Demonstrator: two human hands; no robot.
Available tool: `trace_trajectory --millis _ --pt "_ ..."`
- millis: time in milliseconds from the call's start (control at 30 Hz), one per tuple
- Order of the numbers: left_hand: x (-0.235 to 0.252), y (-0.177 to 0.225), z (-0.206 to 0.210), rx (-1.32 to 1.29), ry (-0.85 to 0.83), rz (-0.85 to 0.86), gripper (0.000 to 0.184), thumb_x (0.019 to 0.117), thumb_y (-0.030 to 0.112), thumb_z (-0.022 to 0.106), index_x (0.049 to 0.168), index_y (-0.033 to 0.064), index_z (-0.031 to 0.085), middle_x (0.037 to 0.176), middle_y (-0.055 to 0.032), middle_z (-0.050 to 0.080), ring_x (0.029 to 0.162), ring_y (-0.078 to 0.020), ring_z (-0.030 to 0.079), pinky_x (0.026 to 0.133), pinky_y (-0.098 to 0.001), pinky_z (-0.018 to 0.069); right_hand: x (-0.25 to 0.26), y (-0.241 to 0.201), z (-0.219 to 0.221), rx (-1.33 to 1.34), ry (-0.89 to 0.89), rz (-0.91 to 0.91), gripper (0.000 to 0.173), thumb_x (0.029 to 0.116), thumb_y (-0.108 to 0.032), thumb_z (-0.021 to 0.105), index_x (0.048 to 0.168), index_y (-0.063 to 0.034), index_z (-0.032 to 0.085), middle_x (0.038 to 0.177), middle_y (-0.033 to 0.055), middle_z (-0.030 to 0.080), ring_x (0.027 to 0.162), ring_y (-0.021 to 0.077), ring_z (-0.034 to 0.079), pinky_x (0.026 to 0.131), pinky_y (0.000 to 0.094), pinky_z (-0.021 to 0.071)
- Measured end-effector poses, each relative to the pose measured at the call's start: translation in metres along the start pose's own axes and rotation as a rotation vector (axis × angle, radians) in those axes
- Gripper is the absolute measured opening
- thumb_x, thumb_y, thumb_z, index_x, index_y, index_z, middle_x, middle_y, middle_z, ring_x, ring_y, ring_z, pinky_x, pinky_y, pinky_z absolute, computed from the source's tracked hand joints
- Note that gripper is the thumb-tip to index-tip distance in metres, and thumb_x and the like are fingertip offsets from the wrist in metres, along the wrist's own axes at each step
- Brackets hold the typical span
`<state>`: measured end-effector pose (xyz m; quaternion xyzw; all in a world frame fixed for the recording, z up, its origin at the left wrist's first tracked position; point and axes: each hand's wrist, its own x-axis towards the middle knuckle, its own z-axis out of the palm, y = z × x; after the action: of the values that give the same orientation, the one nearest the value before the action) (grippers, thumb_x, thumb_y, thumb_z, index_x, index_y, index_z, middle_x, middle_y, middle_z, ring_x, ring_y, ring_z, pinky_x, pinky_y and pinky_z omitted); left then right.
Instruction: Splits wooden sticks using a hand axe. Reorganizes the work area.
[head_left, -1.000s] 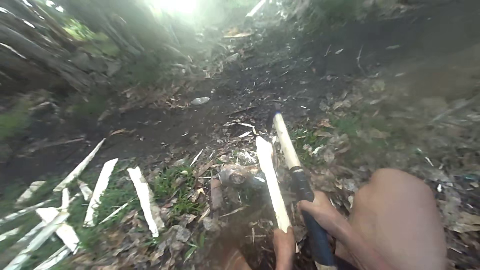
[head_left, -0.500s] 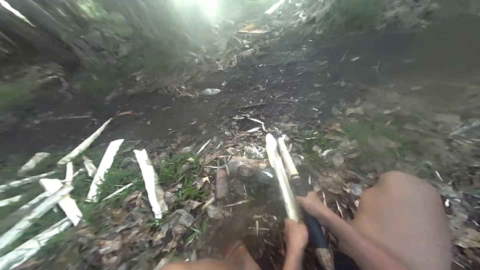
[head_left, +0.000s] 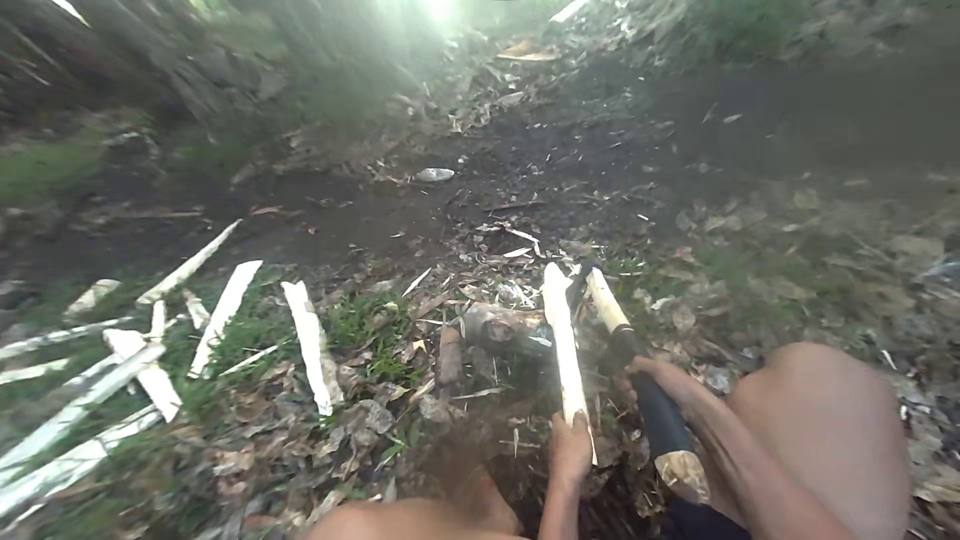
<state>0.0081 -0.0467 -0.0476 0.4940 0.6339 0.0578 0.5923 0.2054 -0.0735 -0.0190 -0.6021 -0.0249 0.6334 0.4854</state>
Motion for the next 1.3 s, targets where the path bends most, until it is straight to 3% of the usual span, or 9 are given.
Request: trace_trajectory --millis 233,333,467,1000,1100,1200,1300 --pt "0.003 -0.005 0.005 0.028 0.061 0.035 0.058 0.1113 0.049 0.033 0.143 0.0043 0.053 0.128 -0.0240 0.064 0.119 -0.0355 0.063 0.102 -0.0563 0.0487 -0.001 0.011 0.006 -0.019 0.056 -0.017 0.015 0.1011 -0.017 0.054 0.106 -0.0026 0.055 0.073 0.0104 0.062 0.056 0.0199 0.063 0.052 0.0344 0.0575" --pt "0.002 -0.007 0.005 0.026 0.078 0.068 0.061 0.1118 0.049 0.026 0.143 0.0044 0.054 0.130 -0.0241 0.064 0.121 -0.0352 0.062 0.103 -0.0570 0.0476 -0.003 0.011 0.009 -0.028 0.067 -0.003 0.015 0.1023 -0.018 0.053 0.104 -0.0026 0.055 0.072 0.0096 0.063 0.056 0.0192 0.063 0.053 0.0337 0.0574" --pt "0.004 -0.009 0.008 0.021 0.089 0.089 0.062 0.1124 0.047 0.023 0.145 0.0047 0.054 0.137 -0.0228 0.061 0.127 -0.0336 0.060 0.108 -0.0562 0.0452 -0.005 0.011 0.012 -0.059 0.090 0.003 0.018 0.1010 -0.018 0.056 0.110 -0.0018 0.054 0.073 0.0097 0.064 0.056 0.0197 0.065 0.054 0.0351 0.0585" --pt "0.001 -0.008 0.012 -0.026 0.134 0.066 0.065 0.1119 0.048 0.019 0.143 0.0038 0.054 0.127 -0.0230 0.065 0.116 -0.0312 0.064 0.102 -0.0527 0.0494 -0.006 0.010 0.018 -0.058 0.104 0.032 0.015 0.1013 -0.016 0.057 0.108 -0.0030 0.053 0.072 0.0088 0.063 0.056 0.0184 0.065 0.054 0.0337 0.0594" --pt "-0.001 -0.007 0.011 -0.036 0.132 0.065 0.064 0.1121 0.047 0.019 0.144 0.0033 0.053 0.131 -0.0227 0.063 0.119 -0.0304 0.063 0.104 -0.0515 0.0475 -0.006 0.010 0.020 -0.065 0.109 0.036 0.017 0.1012 -0.016 0.057 0.111 -0.0033 0.052 0.073 0.0085 0.063 0.057 0.0181 0.066 0.055 0.0334 0.0598" --pt "0.002 -0.010 0.012 -0.029 0.132 0.078 0.059 0.1129 0.044 0.023 0.143 0.0036 0.054 0.130 -0.0221 0.064 0.118 -0.0301 0.063 0.103 -0.0511 0.0485 -0.006 0.011 0.021 -0.082 0.123 0.044 0.018 0.1011 -0.016 0.058 0.112 -0.0032 0.052 0.074 0.0086 0.063 0.058 0.0179 0.066 0.056 0.0333 0.0599" --pt "0.005 -0.012 0.010 0.017 0.096 0.075 0.051 0.1137 0.036 0.032 0.147 0.0017 0.050 0.139 -0.0232 0.059 0.127 -0.0319 0.059 0.108 -0.0516 0.0451 -0.006 0.013 0.021 -0.086 0.132 0.048 0.019 0.1005 -0.017 0.058 0.113 -0.0025 0.052 0.075 0.0096 0.064 0.058 0.0186 0.066 0.055 0.0336 0.0597"
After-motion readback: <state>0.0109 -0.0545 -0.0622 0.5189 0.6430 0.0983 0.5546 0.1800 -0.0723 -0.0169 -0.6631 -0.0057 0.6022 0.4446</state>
